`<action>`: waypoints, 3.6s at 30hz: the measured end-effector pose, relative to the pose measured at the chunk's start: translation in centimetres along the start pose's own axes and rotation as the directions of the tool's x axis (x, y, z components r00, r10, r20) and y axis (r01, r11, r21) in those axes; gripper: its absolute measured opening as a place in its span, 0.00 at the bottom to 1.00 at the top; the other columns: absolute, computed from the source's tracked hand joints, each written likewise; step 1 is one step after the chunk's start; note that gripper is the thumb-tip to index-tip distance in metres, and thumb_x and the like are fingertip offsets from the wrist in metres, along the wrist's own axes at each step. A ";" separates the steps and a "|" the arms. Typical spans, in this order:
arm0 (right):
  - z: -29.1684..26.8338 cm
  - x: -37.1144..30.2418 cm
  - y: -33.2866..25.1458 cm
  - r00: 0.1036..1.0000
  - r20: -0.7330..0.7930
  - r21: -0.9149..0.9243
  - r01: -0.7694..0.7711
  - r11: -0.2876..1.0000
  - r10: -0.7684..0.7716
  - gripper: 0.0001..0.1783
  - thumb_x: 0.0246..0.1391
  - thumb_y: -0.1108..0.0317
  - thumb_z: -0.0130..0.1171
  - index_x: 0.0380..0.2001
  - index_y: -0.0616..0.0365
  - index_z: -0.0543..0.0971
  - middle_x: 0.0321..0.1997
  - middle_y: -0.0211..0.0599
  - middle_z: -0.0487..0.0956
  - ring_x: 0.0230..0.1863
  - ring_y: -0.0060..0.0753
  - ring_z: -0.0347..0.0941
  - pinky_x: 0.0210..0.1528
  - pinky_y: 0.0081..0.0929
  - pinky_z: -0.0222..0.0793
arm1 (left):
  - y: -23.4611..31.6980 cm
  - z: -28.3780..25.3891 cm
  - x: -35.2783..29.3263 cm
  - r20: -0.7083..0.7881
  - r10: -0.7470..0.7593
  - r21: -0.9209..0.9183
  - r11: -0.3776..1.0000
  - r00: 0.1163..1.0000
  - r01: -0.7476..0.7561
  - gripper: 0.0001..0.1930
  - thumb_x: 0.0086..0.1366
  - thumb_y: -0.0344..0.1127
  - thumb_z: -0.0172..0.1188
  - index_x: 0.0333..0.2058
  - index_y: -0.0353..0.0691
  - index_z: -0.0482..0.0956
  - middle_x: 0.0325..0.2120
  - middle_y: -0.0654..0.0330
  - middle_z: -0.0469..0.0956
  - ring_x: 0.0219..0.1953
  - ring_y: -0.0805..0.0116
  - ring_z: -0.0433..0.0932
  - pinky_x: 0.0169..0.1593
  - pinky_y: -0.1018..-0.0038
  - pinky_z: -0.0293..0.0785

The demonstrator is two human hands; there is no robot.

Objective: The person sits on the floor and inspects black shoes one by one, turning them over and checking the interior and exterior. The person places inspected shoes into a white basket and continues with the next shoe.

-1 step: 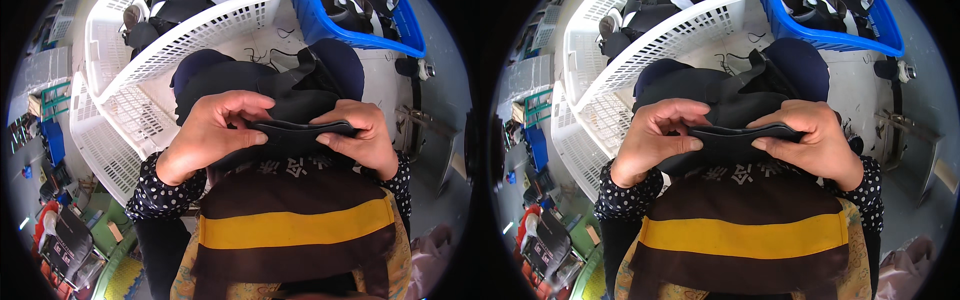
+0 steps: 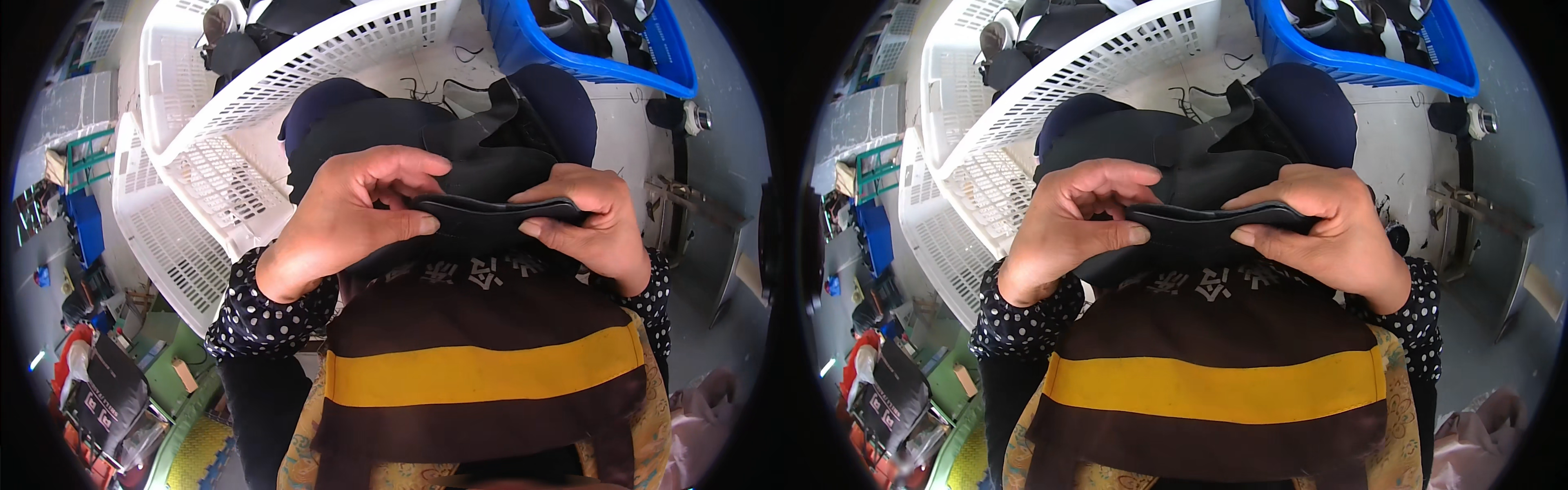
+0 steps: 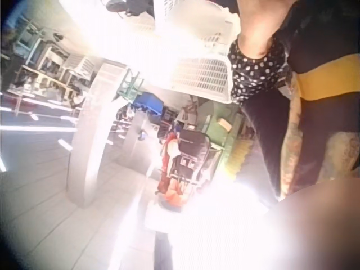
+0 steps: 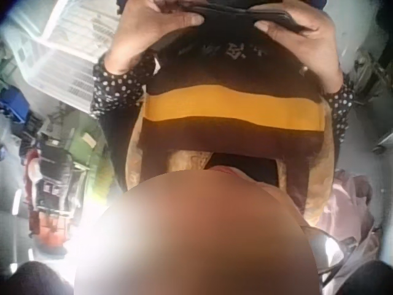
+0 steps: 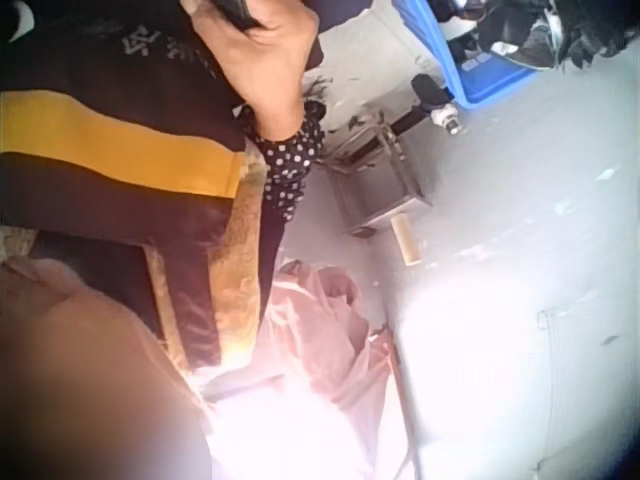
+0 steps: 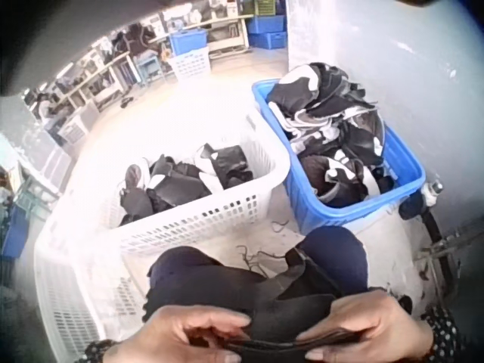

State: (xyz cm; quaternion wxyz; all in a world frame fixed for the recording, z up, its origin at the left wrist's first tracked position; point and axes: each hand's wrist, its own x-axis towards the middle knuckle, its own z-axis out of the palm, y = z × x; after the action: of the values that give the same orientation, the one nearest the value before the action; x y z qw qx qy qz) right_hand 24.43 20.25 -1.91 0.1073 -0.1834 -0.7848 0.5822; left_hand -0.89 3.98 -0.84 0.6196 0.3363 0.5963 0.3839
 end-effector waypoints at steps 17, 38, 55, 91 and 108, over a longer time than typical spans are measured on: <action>1.5 -0.4 -0.3 0.994 -0.109 0.010 -0.005 1.000 0.006 0.08 0.55 0.76 0.73 0.39 0.61 0.89 0.25 0.27 0.81 0.28 0.20 0.70 0.31 0.22 0.66 | -0.9 2.4 -1.0 -0.274 0.099 0.157 0.986 0.957 -0.057 0.06 0.65 0.20 0.68 0.34 0.35 0.80 0.41 0.62 0.83 0.38 0.82 0.77 0.43 0.82 0.75; 0.5 0.2 -1.6 0.999 -0.031 -0.213 -0.026 0.977 0.019 0.10 0.53 0.74 0.74 0.39 0.61 0.87 0.31 0.34 0.83 0.31 0.27 0.74 0.35 0.27 0.68 | -3.1 2.8 -0.1 -0.334 0.287 0.251 0.945 0.898 -0.209 0.06 0.65 0.18 0.67 0.34 0.34 0.79 0.35 0.64 0.80 0.34 0.81 0.75 0.41 0.82 0.73; 1.4 4.6 -3.1 0.968 0.208 -0.391 0.215 0.895 -0.142 0.12 0.45 0.71 0.78 0.27 0.61 0.81 0.23 0.38 0.74 0.29 0.45 0.73 0.30 0.39 0.66 | -4.2 2.9 0.0 -0.409 0.402 0.243 0.913 0.819 -0.327 0.09 0.60 0.18 0.70 0.31 0.35 0.77 0.27 0.62 0.79 0.29 0.73 0.76 0.34 0.77 0.72; 3.3 6.4 -4.2 0.927 0.352 -0.602 0.333 0.726 -0.133 0.13 0.46 0.70 0.76 0.26 0.60 0.78 0.23 0.36 0.74 0.27 0.46 0.71 0.32 0.39 0.64 | -3.7 -0.3 -0.3 -0.128 0.479 0.596 0.737 0.868 -0.319 0.26 0.48 0.24 0.79 0.49 0.46 0.87 0.30 0.67 0.78 0.39 0.67 0.74 0.52 0.68 0.68; 3.6 6.6 -4.2 0.924 0.350 -0.676 0.362 0.642 -0.153 0.15 0.44 0.67 0.76 0.24 0.58 0.77 0.24 0.36 0.75 0.29 0.46 0.72 0.33 0.39 0.66 | -3.6 -2.0 0.8 -0.086 0.275 0.076 0.960 0.958 -0.269 0.11 0.63 0.24 0.68 0.45 0.34 0.87 0.35 0.57 0.88 0.39 0.72 0.84 0.45 0.76 0.79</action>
State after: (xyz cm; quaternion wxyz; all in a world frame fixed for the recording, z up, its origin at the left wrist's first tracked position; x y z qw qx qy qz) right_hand 16.38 18.80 0.73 0.0036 -0.0179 -0.9757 0.2186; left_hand -2.57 2.87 -4.51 0.5204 0.4159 0.5854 0.4620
